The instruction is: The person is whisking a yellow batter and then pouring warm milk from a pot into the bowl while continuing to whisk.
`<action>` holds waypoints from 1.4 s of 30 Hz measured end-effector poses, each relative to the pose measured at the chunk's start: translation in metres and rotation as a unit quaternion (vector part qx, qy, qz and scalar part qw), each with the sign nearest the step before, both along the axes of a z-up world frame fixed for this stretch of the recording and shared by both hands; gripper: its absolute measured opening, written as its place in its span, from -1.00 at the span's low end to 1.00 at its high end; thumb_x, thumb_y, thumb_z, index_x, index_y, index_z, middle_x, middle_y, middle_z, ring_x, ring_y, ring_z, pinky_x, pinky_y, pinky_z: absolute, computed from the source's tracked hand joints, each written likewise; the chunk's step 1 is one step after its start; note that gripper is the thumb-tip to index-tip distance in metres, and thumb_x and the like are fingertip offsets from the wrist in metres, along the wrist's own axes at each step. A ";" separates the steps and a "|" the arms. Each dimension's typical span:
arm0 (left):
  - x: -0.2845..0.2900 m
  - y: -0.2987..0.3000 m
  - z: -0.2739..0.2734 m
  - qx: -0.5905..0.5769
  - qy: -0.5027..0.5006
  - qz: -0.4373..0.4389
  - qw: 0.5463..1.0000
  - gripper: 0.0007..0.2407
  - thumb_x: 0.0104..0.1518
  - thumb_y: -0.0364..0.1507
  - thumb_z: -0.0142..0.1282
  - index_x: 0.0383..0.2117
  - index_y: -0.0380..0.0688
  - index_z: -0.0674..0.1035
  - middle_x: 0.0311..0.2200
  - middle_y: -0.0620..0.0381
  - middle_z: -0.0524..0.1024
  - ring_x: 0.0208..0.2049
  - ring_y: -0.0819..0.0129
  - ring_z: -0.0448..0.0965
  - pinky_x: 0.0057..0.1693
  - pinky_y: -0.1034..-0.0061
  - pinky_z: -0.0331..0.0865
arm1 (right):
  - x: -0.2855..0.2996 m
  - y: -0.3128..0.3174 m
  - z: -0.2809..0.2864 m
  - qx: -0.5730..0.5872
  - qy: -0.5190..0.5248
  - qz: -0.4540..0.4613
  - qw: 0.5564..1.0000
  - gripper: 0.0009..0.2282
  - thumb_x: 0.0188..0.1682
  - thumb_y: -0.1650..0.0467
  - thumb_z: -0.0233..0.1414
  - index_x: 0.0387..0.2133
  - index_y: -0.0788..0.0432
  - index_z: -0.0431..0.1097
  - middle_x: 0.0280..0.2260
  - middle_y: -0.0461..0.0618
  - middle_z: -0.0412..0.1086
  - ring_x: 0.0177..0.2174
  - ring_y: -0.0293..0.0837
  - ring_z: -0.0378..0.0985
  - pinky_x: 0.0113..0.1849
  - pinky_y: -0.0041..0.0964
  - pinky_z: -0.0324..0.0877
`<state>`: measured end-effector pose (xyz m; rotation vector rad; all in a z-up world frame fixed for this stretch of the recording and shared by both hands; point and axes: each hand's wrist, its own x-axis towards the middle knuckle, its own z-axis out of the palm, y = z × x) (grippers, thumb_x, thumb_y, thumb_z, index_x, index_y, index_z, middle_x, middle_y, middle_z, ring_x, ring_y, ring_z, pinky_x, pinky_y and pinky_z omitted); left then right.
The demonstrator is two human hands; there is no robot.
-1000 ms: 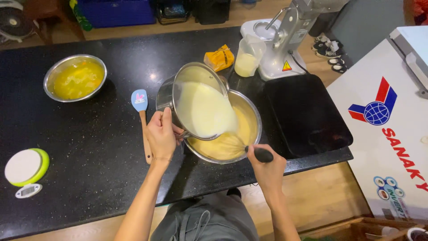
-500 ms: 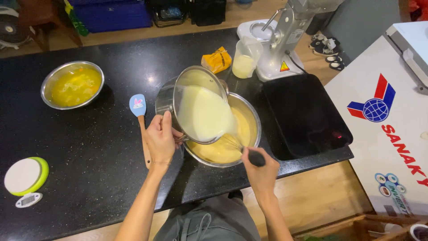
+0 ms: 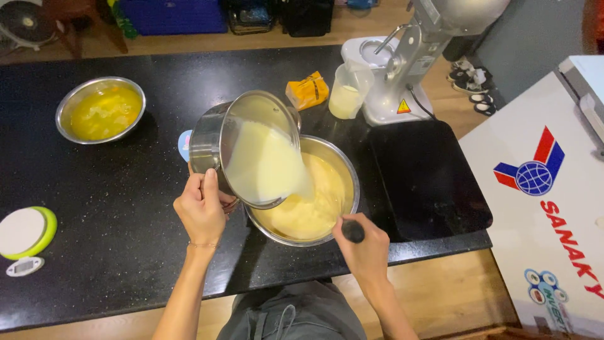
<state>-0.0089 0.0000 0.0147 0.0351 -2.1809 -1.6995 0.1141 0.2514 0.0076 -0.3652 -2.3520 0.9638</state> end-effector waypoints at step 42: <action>-0.039 -0.038 0.010 0.159 -0.022 0.001 0.987 -0.63 0.42 -0.27 -0.08 -0.54 -0.25 0.41 -0.71 0.00 0.50 -0.80 0.45 0.41 -0.65 0.60 0.21 | -0.081 0.035 0.033 0.070 -0.126 0.011 0.989 -0.76 -0.13 0.31 0.27 -0.51 0.30 0.55 -0.53 0.25 0.49 -0.47 0.11 0.63 -0.41 -0.13 0.48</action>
